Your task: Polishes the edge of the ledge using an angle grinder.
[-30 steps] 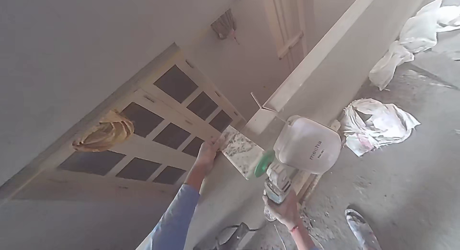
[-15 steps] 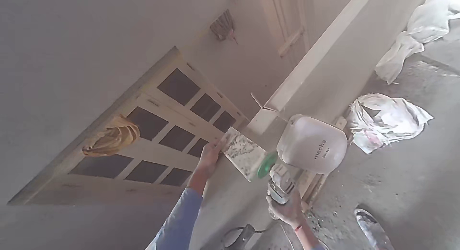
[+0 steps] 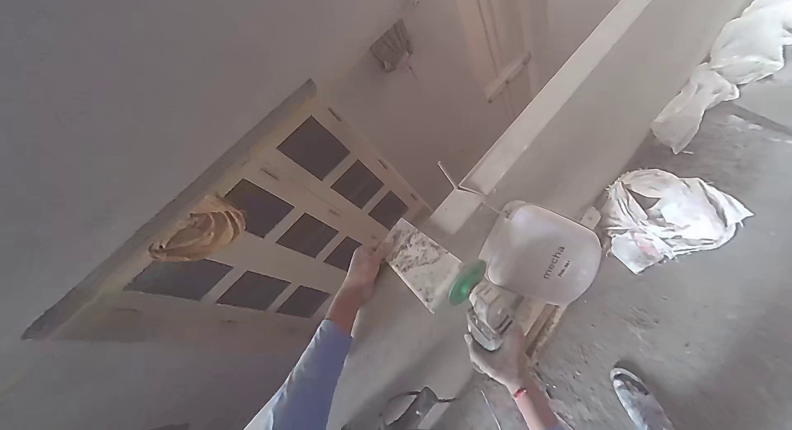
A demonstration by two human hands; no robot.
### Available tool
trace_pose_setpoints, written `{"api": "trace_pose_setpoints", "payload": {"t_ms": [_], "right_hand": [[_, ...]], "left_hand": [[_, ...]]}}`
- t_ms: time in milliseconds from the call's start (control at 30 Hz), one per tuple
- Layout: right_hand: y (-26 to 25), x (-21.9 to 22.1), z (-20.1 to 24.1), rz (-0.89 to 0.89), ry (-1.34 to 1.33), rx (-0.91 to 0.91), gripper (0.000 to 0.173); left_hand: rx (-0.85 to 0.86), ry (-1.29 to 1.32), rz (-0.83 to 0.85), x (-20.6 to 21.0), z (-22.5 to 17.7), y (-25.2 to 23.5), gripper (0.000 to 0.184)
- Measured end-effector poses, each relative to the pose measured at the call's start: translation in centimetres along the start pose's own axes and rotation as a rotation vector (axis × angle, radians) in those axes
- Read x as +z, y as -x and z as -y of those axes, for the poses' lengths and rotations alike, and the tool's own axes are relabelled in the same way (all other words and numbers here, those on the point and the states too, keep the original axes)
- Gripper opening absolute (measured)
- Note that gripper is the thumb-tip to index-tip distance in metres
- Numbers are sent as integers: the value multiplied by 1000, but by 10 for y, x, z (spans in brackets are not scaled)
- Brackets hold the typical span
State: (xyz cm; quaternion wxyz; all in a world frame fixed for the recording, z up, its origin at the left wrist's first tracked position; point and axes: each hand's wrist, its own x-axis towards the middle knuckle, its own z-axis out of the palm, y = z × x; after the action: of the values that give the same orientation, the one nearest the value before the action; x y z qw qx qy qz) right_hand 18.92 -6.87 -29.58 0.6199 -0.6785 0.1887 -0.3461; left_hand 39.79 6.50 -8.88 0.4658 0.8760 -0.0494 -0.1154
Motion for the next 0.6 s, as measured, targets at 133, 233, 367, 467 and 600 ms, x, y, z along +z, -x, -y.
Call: {"api": "trace_pose_setpoints", "payload": {"t_ms": [133, 233, 367, 467, 600], "right_hand": [[-4, -9, 6, 49, -56, 22, 73], [9, -8, 10, 109, -120, -35, 70], [24, -7, 17, 168, -80, -57, 67], [19, -12, 19, 140, -14, -59, 61], [6, -25, 22, 126, 62, 74, 70]], "left_hand": [[0, 33, 13, 0, -5, 1, 24], [-4, 74, 36, -2, 0, -3, 24], [-24, 58, -3, -2, -1, -4, 20], [-28, 51, 8, -3, 1, -4, 23], [-43, 55, 17, -5, 4, -6, 29]]}}
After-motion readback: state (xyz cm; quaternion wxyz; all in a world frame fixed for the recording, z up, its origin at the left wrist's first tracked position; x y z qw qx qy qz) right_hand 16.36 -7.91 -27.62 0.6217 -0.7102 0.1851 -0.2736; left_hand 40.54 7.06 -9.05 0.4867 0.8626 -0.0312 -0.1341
